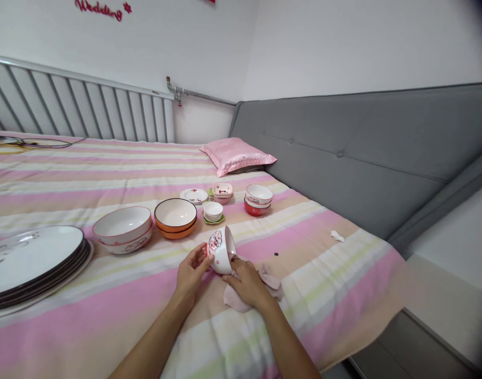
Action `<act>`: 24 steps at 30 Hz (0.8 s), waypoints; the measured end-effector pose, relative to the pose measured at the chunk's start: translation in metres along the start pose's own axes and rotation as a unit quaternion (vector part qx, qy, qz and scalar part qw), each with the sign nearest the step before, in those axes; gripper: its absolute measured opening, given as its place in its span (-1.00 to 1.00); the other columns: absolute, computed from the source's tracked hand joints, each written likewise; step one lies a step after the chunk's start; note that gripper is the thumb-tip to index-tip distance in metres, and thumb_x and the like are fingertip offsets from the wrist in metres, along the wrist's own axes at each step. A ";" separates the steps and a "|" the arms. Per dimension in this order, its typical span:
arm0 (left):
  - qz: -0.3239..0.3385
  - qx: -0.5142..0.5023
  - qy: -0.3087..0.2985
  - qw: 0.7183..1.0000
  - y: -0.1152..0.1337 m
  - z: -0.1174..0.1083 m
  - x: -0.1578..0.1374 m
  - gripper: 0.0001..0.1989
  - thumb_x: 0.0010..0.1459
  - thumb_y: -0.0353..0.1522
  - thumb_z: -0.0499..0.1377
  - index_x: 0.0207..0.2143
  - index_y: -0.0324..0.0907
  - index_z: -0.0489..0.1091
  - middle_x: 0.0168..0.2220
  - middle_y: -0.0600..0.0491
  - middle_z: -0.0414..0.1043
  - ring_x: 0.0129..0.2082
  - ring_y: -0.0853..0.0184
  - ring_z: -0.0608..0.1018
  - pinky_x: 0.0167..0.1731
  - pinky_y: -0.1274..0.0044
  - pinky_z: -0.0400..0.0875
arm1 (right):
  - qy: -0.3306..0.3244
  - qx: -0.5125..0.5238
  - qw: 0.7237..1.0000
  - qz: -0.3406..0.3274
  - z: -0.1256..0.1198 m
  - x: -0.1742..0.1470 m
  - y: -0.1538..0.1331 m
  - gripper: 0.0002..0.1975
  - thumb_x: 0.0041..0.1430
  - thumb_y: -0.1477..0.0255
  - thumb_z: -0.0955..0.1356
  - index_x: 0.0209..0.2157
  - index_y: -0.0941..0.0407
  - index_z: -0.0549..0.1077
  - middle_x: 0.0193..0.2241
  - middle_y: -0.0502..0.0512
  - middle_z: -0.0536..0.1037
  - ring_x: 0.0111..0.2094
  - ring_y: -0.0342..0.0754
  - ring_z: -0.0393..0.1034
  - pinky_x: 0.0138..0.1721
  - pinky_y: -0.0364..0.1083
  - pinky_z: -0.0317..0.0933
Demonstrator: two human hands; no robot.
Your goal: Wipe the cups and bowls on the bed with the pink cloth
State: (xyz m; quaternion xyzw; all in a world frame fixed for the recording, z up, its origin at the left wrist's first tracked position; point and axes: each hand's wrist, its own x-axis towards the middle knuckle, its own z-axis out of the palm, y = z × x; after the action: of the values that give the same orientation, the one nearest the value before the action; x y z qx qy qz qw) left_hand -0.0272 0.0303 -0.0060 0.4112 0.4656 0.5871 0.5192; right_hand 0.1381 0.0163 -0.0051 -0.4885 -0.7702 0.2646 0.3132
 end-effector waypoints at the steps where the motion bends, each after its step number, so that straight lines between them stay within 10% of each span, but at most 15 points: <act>1: -0.001 0.000 -0.002 1.000 0.000 0.000 0.000 -0.31 -0.17 -0.19 0.36 0.03 -0.28 0.33 -0.03 -0.17 0.45 -0.21 0.24 0.51 -0.37 0.52 0.40 | 0.001 0.001 1.000 0.000 0.000 0.000 0.000 -0.70 0.12 0.51 0.35 -0.09 0.01 0.47 -0.04 0.07 0.50 0.02 0.04 0.33 0.00 -0.07 0.11; 24: 0.001 0.002 -0.006 1.000 -0.003 -0.002 0.001 -0.32 -0.15 -0.20 0.35 0.04 -0.27 0.32 -0.03 -0.15 0.45 -0.21 0.24 0.51 -0.36 0.51 0.40 | -0.001 -0.002 1.000 0.000 0.002 0.000 0.004 -0.70 0.12 0.50 0.35 -0.08 -0.01 0.46 -0.03 0.05 0.49 0.02 0.03 0.33 0.00 -0.06 0.12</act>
State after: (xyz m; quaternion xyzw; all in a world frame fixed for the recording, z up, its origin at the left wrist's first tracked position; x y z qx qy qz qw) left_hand -0.0282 0.0315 -0.0097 0.4163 0.4635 0.5841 0.5203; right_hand 0.1387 0.0177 -0.0089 -0.4891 -0.7711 0.2636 0.3109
